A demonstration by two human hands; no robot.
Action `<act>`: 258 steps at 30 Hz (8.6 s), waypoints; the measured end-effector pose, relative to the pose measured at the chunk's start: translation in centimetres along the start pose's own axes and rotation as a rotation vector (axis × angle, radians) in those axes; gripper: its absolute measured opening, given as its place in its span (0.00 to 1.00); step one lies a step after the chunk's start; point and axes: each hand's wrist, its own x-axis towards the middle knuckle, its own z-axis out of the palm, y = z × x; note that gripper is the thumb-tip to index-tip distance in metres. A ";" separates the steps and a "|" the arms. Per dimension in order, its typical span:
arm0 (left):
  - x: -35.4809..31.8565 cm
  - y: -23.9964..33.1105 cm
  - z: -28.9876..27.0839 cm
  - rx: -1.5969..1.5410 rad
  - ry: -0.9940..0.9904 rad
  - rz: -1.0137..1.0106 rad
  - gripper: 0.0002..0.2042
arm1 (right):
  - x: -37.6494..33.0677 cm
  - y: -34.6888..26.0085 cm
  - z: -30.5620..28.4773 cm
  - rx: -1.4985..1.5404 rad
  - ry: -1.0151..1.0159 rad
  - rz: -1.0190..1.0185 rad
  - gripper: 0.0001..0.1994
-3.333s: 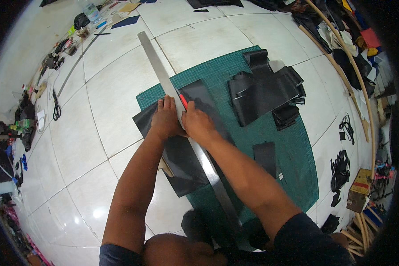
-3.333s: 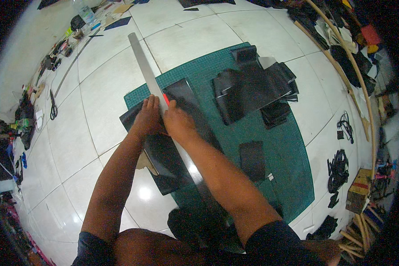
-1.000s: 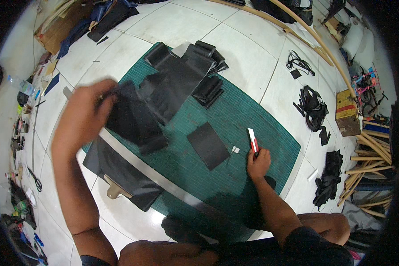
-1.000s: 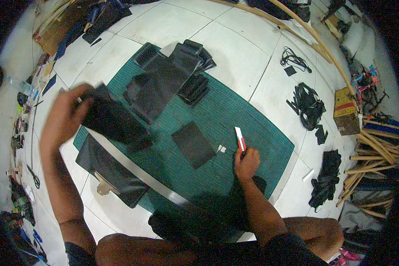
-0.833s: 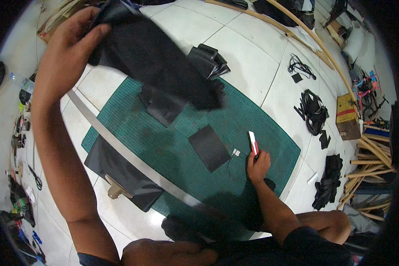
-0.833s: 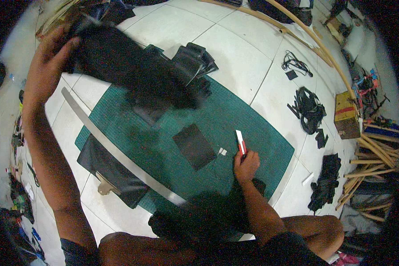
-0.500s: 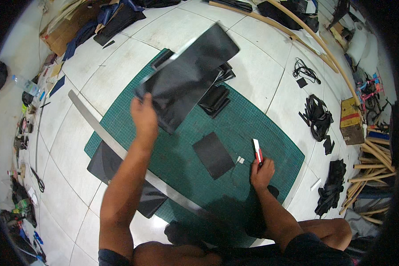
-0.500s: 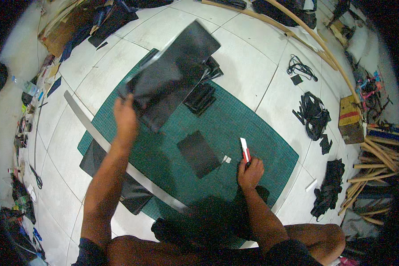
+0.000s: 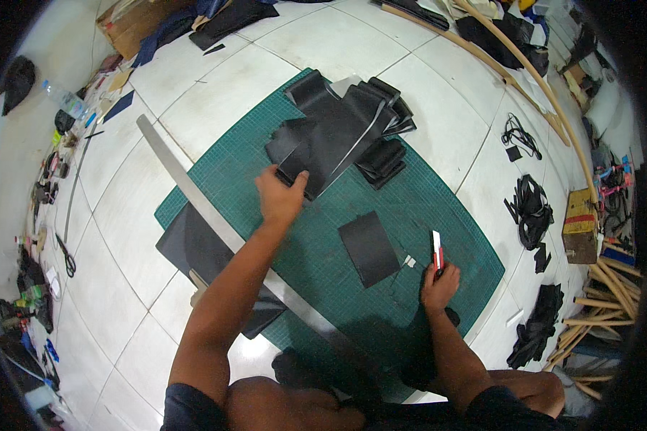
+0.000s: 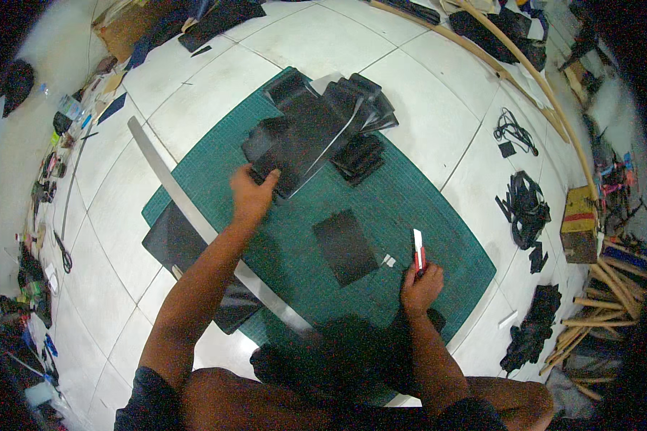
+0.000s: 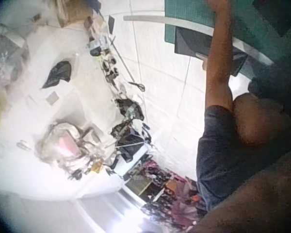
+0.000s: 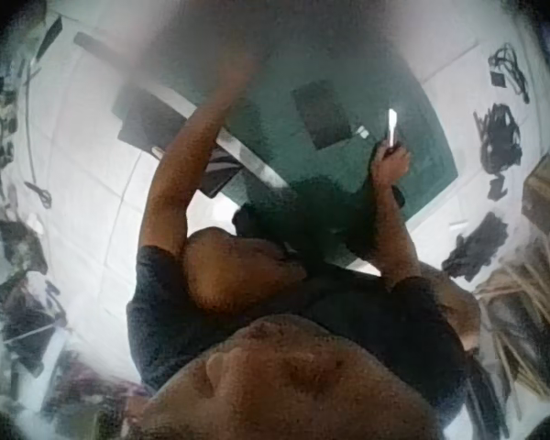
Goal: The person uses a metal ruler and a utility knife to cut strips of black fabric on a green cutting mat, then stacks and organizes the cut pieces.
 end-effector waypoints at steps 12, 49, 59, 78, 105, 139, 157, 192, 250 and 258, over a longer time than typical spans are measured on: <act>-5.5 -14.9 -21.6 0.536 0.427 0.014 0.18 | 0.2 -7.6 -3.5 0.104 -0.167 -0.294 0.20; -15.5 -13.4 -19.4 -0.475 -0.058 -0.406 0.14 | -14.3 -15.9 -3.6 0.549 -0.779 -0.374 0.29; -14.9 -12.5 -19.8 -0.392 -0.022 -0.420 0.15 | -15.7 -15.5 -2.3 0.525 -0.485 -0.610 0.25; -2.8 -12.0 -20.7 0.588 -0.329 0.049 0.64 | 4.3 -12.4 0.6 0.119 -0.458 -0.063 0.34; -1.9 -10.9 -21.4 0.555 -0.325 0.000 0.63 | 3.1 -35.3 9.6 0.758 -0.845 -0.329 0.18; -1.5 -10.8 -21.6 0.513 -0.345 -0.032 0.64 | 3.1 -35.9 9.0 0.620 -0.682 -0.574 0.20; -1.7 -10.9 -21.5 0.568 -0.344 -0.019 0.64 | 6.2 -38.0 7.2 0.237 -0.768 -0.848 0.21; -0.9 -11.5 -21.4 0.503 -0.404 -0.037 0.65 | 6.0 -38.0 6.4 0.201 -0.754 -0.895 0.19; -1.1 -9.1 -19.5 1.064 -0.554 -0.002 0.78 | 2.7 -28.5 2.8 0.517 -0.764 -0.489 0.23; -1.4 -10.4 -20.0 1.071 -0.524 0.018 0.78 | -0.2 -45.0 4.2 0.284 -1.026 -0.703 0.19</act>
